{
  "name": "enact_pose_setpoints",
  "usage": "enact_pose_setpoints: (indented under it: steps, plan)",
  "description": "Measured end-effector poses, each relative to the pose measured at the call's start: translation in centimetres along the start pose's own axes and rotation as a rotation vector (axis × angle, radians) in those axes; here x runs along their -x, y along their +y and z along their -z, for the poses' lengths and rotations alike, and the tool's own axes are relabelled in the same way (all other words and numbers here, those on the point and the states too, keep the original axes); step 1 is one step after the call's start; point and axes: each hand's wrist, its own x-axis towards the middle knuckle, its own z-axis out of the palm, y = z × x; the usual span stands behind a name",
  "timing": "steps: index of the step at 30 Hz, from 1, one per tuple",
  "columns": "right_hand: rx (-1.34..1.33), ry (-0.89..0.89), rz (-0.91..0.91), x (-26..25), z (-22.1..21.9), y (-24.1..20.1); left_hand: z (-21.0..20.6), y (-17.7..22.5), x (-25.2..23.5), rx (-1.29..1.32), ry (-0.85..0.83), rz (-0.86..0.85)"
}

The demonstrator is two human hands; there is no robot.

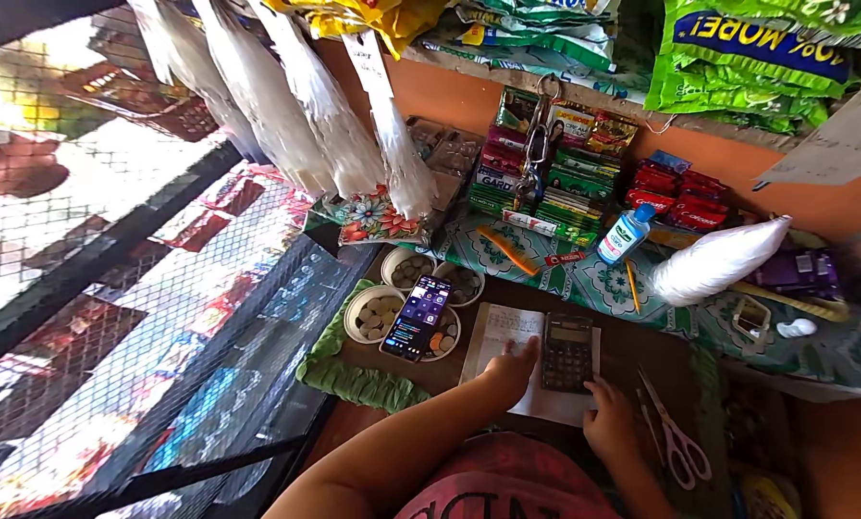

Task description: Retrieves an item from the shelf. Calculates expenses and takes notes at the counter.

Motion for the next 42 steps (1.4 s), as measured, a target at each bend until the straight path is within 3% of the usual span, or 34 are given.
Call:
enact_pose_setpoints:
  steps: [15, 29, 42]
  plan:
    - [0.044, 0.090, 0.010, -0.8, 1.0, -0.5, 0.3, 0.1, 0.2, -0.003, 0.008, -0.017]
    - [0.084, 0.014, 0.042, -1.9, 1.0, -4.4, 0.1, 0.0, 0.0, -0.002, 0.005, -0.011]
    - [0.072, 0.069, 0.001, -0.3, 0.3, 0.7, 0.1, 0.0, 0.2, 0.025, 0.021, -0.010]
